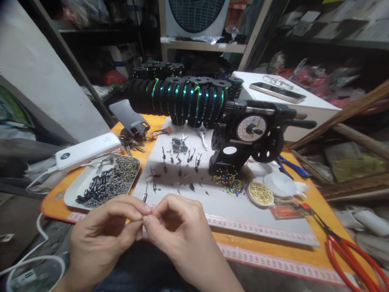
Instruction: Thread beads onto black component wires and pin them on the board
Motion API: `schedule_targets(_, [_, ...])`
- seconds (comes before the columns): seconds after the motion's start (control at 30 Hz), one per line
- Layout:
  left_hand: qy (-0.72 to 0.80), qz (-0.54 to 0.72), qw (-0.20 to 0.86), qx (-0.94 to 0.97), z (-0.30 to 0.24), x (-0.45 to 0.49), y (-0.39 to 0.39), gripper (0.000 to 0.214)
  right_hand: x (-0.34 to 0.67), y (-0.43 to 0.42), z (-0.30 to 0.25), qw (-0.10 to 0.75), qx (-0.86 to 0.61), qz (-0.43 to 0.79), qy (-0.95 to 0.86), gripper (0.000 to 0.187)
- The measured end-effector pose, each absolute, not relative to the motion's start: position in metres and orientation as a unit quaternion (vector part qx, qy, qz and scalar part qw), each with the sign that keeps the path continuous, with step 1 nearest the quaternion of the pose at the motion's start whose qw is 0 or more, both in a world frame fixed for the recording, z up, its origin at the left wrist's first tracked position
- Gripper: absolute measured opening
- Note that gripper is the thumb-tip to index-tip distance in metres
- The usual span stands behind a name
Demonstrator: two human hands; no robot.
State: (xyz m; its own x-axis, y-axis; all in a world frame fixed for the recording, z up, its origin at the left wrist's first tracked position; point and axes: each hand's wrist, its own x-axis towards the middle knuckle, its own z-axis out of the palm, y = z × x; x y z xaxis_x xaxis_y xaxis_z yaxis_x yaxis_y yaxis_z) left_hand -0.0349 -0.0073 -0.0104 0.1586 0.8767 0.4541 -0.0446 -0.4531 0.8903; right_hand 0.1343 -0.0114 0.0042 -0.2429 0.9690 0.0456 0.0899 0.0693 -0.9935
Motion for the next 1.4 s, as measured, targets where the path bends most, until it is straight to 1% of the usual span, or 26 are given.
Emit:
schedule_targets(0.07, [0.331,0.585,0.404,0.62,-0.011,-0.032,-0.009,0.028,0.138,-0.014,0.005,0.421,-0.468,0.426,-0.65,0.024])
schedule_targets(0.1, [0.34,0.592,0.406,0.608,-0.011,-0.031,-0.009,0.027,0.142,-0.014,0.008,0.417,-0.47,0.376,-0.681,0.021])
schedule_targets(0.17, [0.355,0.602,0.415,0.583,-0.012,-0.03,-0.009,0.024,0.151,-0.009,0.023,0.417,-0.462,0.257,-0.739,0.008])
schedule_targets(0.2, [0.358,0.606,0.42,0.573,-0.012,-0.03,-0.008,0.023,0.156,-0.003,0.034,0.426,-0.459,0.185,-0.757,0.008])
schedule_targets(0.23, [0.357,0.609,0.427,0.565,-0.013,-0.03,-0.007,0.023,0.161,0.006,0.047,0.439,-0.46,0.097,-0.766,0.013])
schedule_targets(0.3, [0.348,0.607,0.446,0.558,-0.015,-0.029,-0.007,0.022,0.171,0.032,0.077,0.453,-0.453,-0.088,-0.763,0.015])
schedule_targets(0.33, [0.343,0.606,0.454,0.556,-0.016,-0.029,-0.006,0.022,0.174,0.047,0.093,0.437,-0.454,-0.159,-0.76,0.018])
schedule_targets(0.4, [0.337,0.606,0.46,0.555,-0.018,-0.029,-0.007,0.022,0.178,0.08,0.12,0.377,-0.474,-0.226,-0.763,0.027])
schedule_targets(0.47, [0.334,0.61,0.455,0.556,-0.019,-0.029,-0.008,0.022,0.177,0.108,0.139,0.3,-0.514,-0.222,-0.772,0.035])
schedule_targets(0.53, [0.336,0.612,0.444,0.562,-0.02,-0.029,-0.009,0.022,0.173,0.126,0.146,0.232,-0.548,-0.194,-0.78,0.043])
schedule_targets(0.57, [0.338,0.612,0.438,0.566,-0.02,-0.029,-0.009,0.022,0.17,0.131,0.146,0.208,-0.57,-0.181,-0.774,0.049])
schedule_targets(0.63, [0.34,0.612,0.429,0.571,-0.019,-0.029,-0.01,0.021,0.165,0.134,0.139,0.193,-0.61,-0.175,-0.749,0.056])
schedule_targets(0.7, [0.338,0.619,0.429,0.564,-0.019,-0.029,-0.011,0.021,0.162,0.134,0.127,0.214,-0.621,-0.207,-0.725,0.055])
schedule_targets(0.83, [0.332,0.621,0.486,0.518,-0.022,-0.027,-0.012,0.019,0.163,0.131,0.109,0.279,-0.552,-0.302,-0.725,0.048])
schedule_targets(0.9, [0.328,0.615,0.536,0.476,-0.026,-0.027,-0.013,0.016,0.162,0.121,0.102,0.313,-0.51,-0.317,-0.736,0.041])
schedule_targets(0.97, [0.328,0.612,0.58,0.427,-0.029,-0.027,-0.014,0.01,0.157,0.098,0.094,0.354,-0.463,-0.299,-0.756,0.03])
schedule_targets(1.03, [0.327,0.611,0.607,0.388,-0.031,-0.027,-0.016,0.006,0.15,0.067,0.08,0.376,-0.414,-0.23,-0.797,0.026])
schedule_targets(1.07, [0.327,0.609,0.616,0.376,-0.031,-0.027,-0.016,0.005,0.146,0.05,0.071,0.391,-0.381,-0.161,-0.822,0.023])
schedule_targets(1.1, [0.325,0.607,0.624,0.369,-0.03,-0.027,-0.016,0.005,0.144,0.033,0.06,0.387,-0.375,-0.056,-0.841,0.018])
schedule_targets(1.13, [0.323,0.605,0.63,0.364,-0.03,-0.026,-0.016,0.004,0.142,0.018,0.049,0.394,-0.375,0.031,-0.838,0.017])
schedule_targets(1.17, [0.32,0.603,0.636,0.361,-0.03,-0.025,-0.016,0.004,0.141,0.006,0.037,0.403,-0.376,0.091,-0.829,0.018])
schedule_targets(1.23, [0.31,0.596,0.648,0.358,-0.03,-0.023,-0.016,0.005,0.141,-0.012,0.015,0.444,-0.388,0.146,-0.794,0.021])
schedule_targets(1.4, [0.288,0.577,0.663,0.381,-0.032,-0.022,-0.018,0.015,0.14,-0.024,-0.018,0.52,-0.377,0.209,-0.737,0.038])
